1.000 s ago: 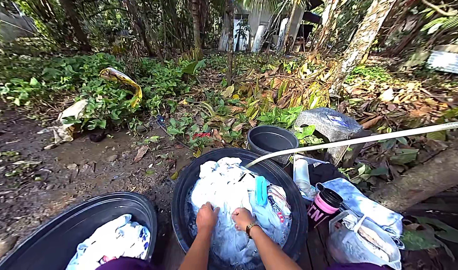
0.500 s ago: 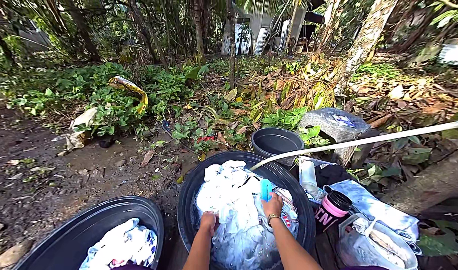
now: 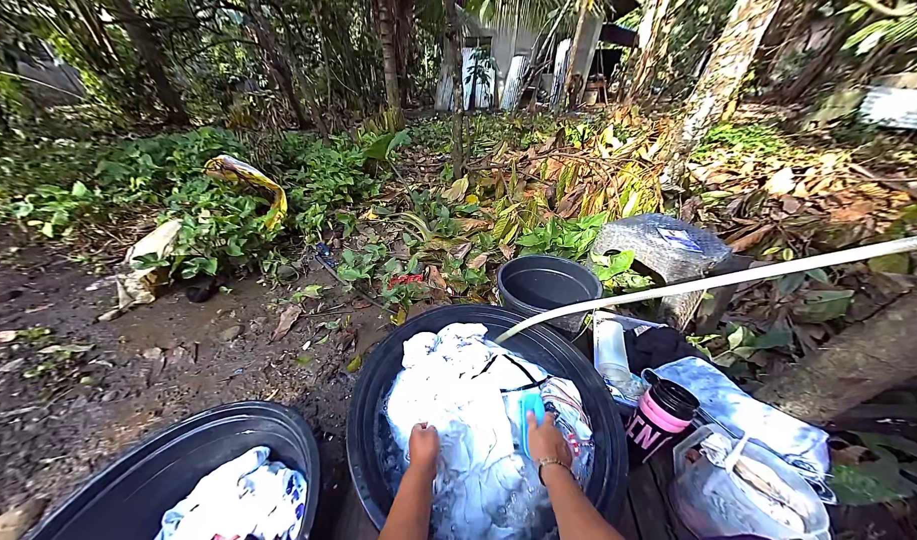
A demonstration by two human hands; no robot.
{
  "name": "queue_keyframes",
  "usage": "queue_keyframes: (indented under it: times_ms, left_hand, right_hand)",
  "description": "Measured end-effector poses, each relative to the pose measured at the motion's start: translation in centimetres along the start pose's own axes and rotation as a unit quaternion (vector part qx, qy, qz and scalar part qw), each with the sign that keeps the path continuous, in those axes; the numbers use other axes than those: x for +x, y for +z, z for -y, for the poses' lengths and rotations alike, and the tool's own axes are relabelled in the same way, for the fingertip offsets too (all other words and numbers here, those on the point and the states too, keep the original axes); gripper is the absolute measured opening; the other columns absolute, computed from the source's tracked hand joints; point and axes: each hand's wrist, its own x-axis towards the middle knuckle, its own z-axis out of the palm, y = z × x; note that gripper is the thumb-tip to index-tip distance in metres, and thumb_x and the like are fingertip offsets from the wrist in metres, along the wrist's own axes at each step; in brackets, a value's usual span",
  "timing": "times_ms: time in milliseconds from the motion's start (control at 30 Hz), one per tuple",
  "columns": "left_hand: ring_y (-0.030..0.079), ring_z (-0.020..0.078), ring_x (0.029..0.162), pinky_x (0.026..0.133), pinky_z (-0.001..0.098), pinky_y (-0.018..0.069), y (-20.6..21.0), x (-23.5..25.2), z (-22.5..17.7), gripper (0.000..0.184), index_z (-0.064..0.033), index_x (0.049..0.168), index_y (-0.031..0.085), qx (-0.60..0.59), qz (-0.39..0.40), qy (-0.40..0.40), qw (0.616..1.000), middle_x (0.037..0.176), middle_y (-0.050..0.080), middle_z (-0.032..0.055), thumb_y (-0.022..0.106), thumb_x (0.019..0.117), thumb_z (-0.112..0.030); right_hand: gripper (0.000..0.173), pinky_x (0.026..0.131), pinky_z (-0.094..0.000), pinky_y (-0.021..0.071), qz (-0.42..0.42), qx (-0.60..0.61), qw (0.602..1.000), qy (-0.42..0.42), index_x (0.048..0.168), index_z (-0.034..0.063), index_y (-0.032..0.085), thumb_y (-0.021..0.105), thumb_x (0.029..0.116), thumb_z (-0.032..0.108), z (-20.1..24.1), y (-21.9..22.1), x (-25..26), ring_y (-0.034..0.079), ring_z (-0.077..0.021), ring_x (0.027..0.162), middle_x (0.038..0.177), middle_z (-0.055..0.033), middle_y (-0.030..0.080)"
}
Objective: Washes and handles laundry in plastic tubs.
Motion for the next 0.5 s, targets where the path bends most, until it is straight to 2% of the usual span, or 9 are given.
queue_keyframes:
  times_ms: [67,133,167,233,300,333,400,467,500]
  left_hand:
    - [0.056,0.0418,0.117,0.098,0.0559,0.0450,0.4,-0.6,-0.3,0.036,0.0113,0.135,0.052,-0.017,0.025,-0.008,1.000,0.129,0.057,0.0341,0.041,0.1099,-0.012]
    - [0.056,0.0437,0.124,0.105,0.0570,0.0433,0.8,-0.5,-0.2,0.048,0.0124,0.133,0.053,0.038,0.045,0.009,0.998,0.132,0.057,0.0352,0.035,0.1141,-0.027]
    - [0.056,0.0449,0.128,0.108,0.0585,0.0420,0.9,-0.3,0.0,0.057,0.0122,0.132,0.056,0.075,0.057,0.022,0.995,0.134,0.057,0.0354,0.033,0.1139,-0.037]
    - [0.055,0.0454,0.130,0.110,0.0602,0.0407,0.8,-0.2,0.3,0.070,0.0120,0.130,0.059,0.089,0.092,0.021,0.992,0.134,0.058,0.0351,0.034,0.1110,-0.051]
    - [0.057,0.0414,0.128,0.108,0.0577,0.0438,0.5,-0.7,-0.2,0.067,0.0101,0.132,0.059,-0.001,0.122,-0.031,0.992,0.134,0.060,0.0319,0.044,0.1083,-0.051]
    - [0.059,0.0389,0.125,0.105,0.0562,0.0458,0.4,-1.1,-0.6,0.063,0.0077,0.135,0.057,-0.056,0.127,-0.067,0.988,0.133,0.060,0.0296,0.049,0.1076,-0.048]
    - [0.062,0.0349,0.115,0.097,0.0543,0.0494,0.3,-1.2,-1.2,0.053,0.0029,0.135,0.057,-0.153,0.126,-0.115,0.973,0.127,0.063,0.0254,0.053,0.1073,-0.042]
    - [0.064,0.0280,0.093,0.081,0.0487,0.0531,0.0,-1.8,-1.8,0.040,-0.0007,0.124,0.061,-0.228,0.121,-0.126,0.958,0.107,0.066,0.0192,0.050,0.1081,-0.036]
    - [0.062,0.0224,0.078,0.069,0.0423,0.0526,-0.3,-2.7,-2.0,0.032,-0.0023,0.113,0.060,-0.260,0.119,-0.106,0.952,0.092,0.065,0.0141,0.045,0.1093,-0.030]
  right_hand:
    - [0.064,0.113,-0.0555,0.0431,0.076,-0.011,0.997,-0.033,0.155,-0.0018,0.035,0.048,0.1092,0.040,-1.2,1.2,0.6,0.057,-0.0409,0.134,0.142,-0.0279,0.059]
    - [0.059,0.117,-0.0541,0.0385,0.111,0.024,0.993,-0.030,0.150,-0.0058,0.043,0.060,0.1043,0.028,-1.7,1.8,1.9,0.051,-0.0404,0.139,0.145,-0.0300,0.054]
    - [0.054,0.116,-0.0541,0.0397,0.094,0.059,0.994,-0.019,0.145,-0.0063,0.049,0.064,0.1009,0.020,-1.4,1.7,2.0,0.052,-0.0398,0.138,0.144,-0.0299,0.055]
    - [0.045,0.111,-0.0553,0.0438,0.029,0.165,0.986,-0.013,0.140,-0.0072,0.053,0.061,0.0994,0.009,0.1,1.0,1.2,0.056,-0.0409,0.133,0.137,-0.0305,0.059]
    - [0.044,0.108,-0.0560,0.0444,-0.018,0.266,0.962,-0.053,0.135,-0.0067,0.054,0.066,0.1006,0.018,1.8,0.3,0.2,0.058,-0.0409,0.126,0.131,-0.0301,0.061]
    - [0.049,0.108,-0.0565,0.0450,-0.019,0.273,0.958,-0.088,0.132,-0.0066,0.058,0.070,0.0991,0.028,2.6,-0.1,-0.5,0.060,-0.0408,0.123,0.127,-0.0295,0.064]
    - [0.054,0.103,-0.0592,0.0476,0.024,0.209,0.962,-0.177,0.119,-0.0058,0.067,0.075,0.0941,0.041,4.5,-0.8,-2.5,0.065,-0.0404,0.114,0.115,-0.0276,0.069]
    - [0.053,0.093,-0.0601,0.0509,0.064,0.140,0.947,-0.280,0.105,-0.0049,0.071,0.079,0.0889,0.045,6.6,-0.6,-5.5,0.068,-0.0380,0.099,0.100,-0.0243,0.071]
    - [0.053,0.087,-0.0599,0.0523,0.067,0.123,0.929,-0.343,0.097,-0.0051,0.071,0.081,0.0855,0.045,7.3,-0.1,-7.4,0.069,-0.0368,0.092,0.091,-0.0225,0.071]
